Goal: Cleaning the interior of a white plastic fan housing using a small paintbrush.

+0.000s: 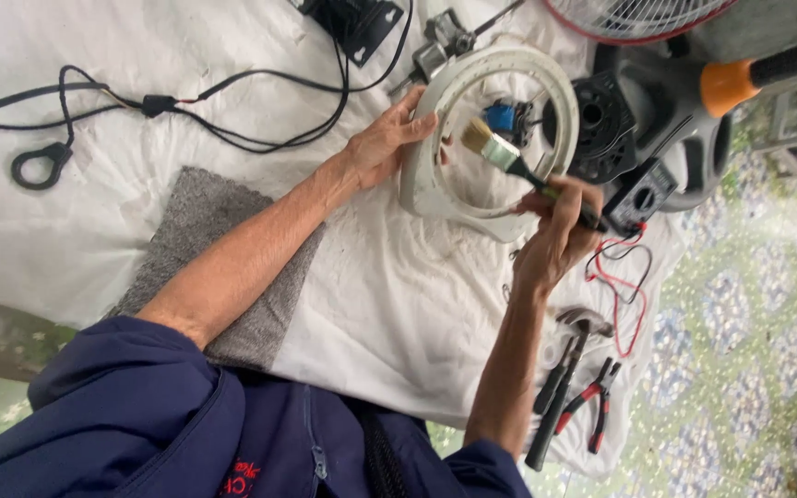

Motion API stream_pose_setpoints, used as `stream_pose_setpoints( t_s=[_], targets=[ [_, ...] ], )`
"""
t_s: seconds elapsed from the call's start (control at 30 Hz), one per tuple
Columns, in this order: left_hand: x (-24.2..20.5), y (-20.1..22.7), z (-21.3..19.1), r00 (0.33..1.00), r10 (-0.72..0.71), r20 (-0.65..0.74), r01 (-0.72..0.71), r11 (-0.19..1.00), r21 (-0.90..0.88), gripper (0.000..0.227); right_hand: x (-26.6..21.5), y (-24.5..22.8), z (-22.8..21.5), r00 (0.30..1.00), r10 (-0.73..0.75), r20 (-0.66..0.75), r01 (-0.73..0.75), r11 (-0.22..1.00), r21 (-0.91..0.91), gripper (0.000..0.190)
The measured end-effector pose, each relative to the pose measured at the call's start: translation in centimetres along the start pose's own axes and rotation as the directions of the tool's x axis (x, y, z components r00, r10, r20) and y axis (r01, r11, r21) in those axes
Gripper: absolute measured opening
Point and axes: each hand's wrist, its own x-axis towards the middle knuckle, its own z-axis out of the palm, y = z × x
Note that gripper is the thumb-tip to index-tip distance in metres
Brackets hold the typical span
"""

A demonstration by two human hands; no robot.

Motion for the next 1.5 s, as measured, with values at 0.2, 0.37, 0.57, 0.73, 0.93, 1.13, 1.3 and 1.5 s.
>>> stream_pose_setpoints(
  t_s=[0.2,0.37,0.57,0.73,0.93,1.13,1.3,1.5],
  targets=[
    [1.9,-2.3,-1.8,0.990,0.026,-0.140,-0.012,0.995,0.096,0.075,-0.7,6.3,-4.9,0.905,0.206,-0.373,-0.075,0.939,0.335,0.020],
    [1.8,-1.3,-1.4,0.992,-0.010,-0.126,0.019,0.998,0.065,0.052,-2.0,7.4,-5.2,0.834,0.406,-0.373,-0.187,0.845,0.502,0.026],
    [2.6,-3.6,-4.0,0.991,-0.005,-0.131,0.007,1.000,0.017,0.038,-2.9,8.2,-4.7,0.791,0.495,-0.359,-0.279,0.814,0.509,0.024],
    [2.0,-2.9,-2.8,0.988,0.011,-0.151,-0.007,1.000,0.028,0.041,-3.1,9.8,-5.6,0.806,0.497,-0.320,-0.295,0.808,0.511,0.025],
    [2.0,-2.6,-2.5,0.987,0.013,-0.160,-0.013,1.000,0.005,0.038,-3.4,10.6,-6.3,0.818,0.498,-0.287,-0.307,0.800,0.515,0.027],
    [1.7,-2.4,-1.8,0.987,0.004,-0.162,-0.004,1.000,-0.001,0.038,-3.6,11.7,-6.7,0.844,0.446,-0.297,-0.283,0.841,0.461,0.030],
    [1.2,-1.5,-0.7,0.988,-0.003,-0.157,0.003,1.000,-0.003,0.038,-3.7,11.7,-6.7,0.846,0.443,-0.296,-0.280,0.842,0.461,0.030],
    [1.7,-2.5,-2.2,0.987,0.007,-0.162,-0.002,0.999,0.032,0.042,-3.7,10.8,-6.1,0.842,0.439,-0.314,-0.273,0.848,0.455,0.028]
  ],
)
